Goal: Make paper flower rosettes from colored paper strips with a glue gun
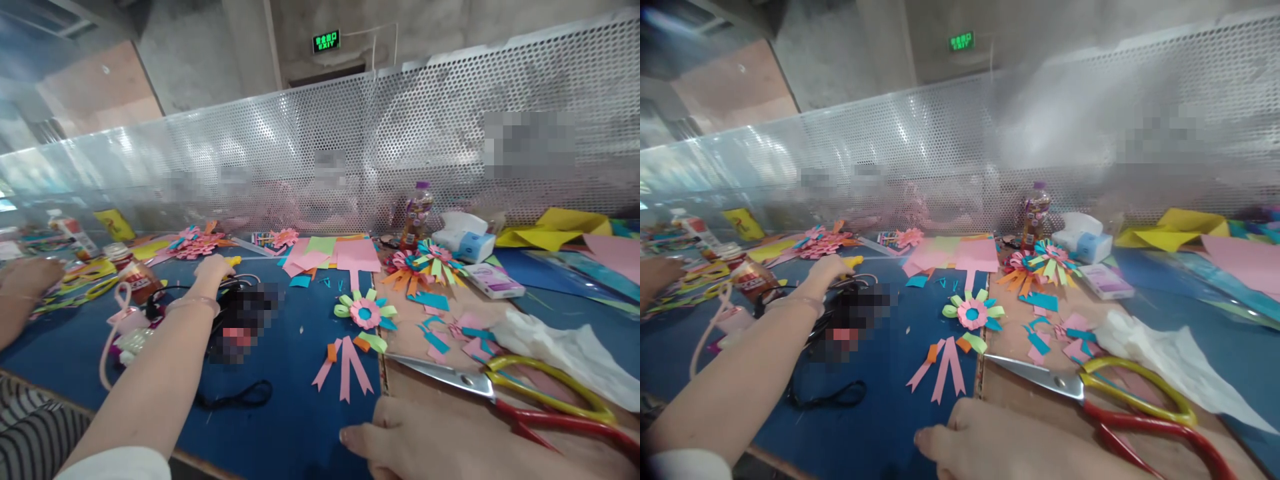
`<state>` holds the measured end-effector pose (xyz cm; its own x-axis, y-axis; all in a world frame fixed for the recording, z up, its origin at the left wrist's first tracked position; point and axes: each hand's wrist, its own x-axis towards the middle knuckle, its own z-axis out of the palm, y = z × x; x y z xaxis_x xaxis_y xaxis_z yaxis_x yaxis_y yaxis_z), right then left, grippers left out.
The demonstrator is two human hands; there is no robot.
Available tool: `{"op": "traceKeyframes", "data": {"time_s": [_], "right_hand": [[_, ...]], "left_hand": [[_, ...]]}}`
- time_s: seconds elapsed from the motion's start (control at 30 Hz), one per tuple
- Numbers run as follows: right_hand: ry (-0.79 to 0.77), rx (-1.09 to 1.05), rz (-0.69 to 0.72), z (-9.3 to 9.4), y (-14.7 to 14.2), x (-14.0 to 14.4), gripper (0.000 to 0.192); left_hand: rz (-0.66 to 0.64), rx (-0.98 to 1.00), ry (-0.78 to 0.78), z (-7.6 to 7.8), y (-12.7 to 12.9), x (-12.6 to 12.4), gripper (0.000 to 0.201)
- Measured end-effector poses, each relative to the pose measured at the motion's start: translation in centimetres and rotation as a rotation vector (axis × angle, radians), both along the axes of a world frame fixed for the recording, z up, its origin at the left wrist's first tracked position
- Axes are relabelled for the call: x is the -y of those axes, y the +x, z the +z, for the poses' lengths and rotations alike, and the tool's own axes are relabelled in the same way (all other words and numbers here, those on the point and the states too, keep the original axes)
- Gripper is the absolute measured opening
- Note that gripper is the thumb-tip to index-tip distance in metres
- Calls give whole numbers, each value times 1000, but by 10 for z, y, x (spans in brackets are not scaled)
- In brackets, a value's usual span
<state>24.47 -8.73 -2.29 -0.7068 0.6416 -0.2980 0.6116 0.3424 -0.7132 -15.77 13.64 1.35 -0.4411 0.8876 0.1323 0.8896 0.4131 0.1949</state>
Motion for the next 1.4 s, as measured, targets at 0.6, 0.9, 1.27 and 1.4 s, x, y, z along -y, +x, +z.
{"op": "traceKeyframes", "data": {"time_s": [0.6,0.9,1.27,1.4], "right_hand": [[-103,-806,-552,40,12,-75,35],[-128,-1343,-420,67,-8,-94,34],[-237,-1471,-785,51,4,-67,10],[-245,-1512,-990,38,12,-57,10]], "left_hand": [[-327,85,611,67,155,48,38],[-797,495,752,53,281,125,23],[-1172,662,178,37,270,127,34],[-1109,519,133,22,235,93,30]]}}
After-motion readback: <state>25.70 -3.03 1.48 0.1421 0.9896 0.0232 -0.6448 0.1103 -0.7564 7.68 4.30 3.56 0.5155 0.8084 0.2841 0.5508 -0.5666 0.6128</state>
